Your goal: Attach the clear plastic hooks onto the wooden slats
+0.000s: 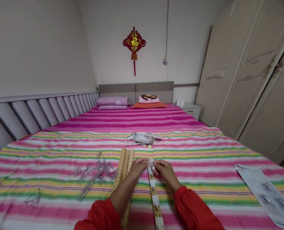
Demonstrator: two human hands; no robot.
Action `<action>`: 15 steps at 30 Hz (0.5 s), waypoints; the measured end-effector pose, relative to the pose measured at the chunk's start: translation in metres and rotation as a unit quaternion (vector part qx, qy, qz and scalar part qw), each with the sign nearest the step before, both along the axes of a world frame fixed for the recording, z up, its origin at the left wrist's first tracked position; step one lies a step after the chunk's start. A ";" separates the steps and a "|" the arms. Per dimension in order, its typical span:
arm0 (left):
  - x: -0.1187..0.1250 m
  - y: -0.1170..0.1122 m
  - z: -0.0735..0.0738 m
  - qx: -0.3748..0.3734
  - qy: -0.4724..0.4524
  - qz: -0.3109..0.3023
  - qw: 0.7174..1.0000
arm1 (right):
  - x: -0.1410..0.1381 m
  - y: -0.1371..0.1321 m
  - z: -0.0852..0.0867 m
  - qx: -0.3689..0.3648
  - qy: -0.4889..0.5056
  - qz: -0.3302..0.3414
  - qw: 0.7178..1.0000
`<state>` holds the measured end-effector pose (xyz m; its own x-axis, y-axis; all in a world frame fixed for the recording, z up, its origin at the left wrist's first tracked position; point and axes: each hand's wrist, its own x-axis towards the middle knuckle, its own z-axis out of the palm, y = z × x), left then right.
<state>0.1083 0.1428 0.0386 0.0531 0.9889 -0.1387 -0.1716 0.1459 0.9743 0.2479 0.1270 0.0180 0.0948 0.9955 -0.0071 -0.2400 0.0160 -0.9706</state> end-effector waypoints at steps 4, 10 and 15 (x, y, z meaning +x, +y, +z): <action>0.004 0.016 -0.010 -0.008 -0.008 0.012 1.000 | 0.000 0.018 -0.010 -0.007 -0.003 -0.017 1.000; 0.009 0.033 -0.028 -0.019 0.001 0.033 0.999 | -0.002 0.038 -0.024 -0.004 -0.013 -0.031 0.999; 0.011 0.045 -0.046 -0.019 0.027 0.051 0.998 | -0.001 0.044 -0.037 -0.007 -0.023 -0.039 0.999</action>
<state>0.1196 0.1873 -0.0070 -0.0570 0.9826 -0.1766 -0.1358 0.1676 0.9765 0.2464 0.1706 -0.0190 0.1735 0.9847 -0.0143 -0.1930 0.0198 -0.9810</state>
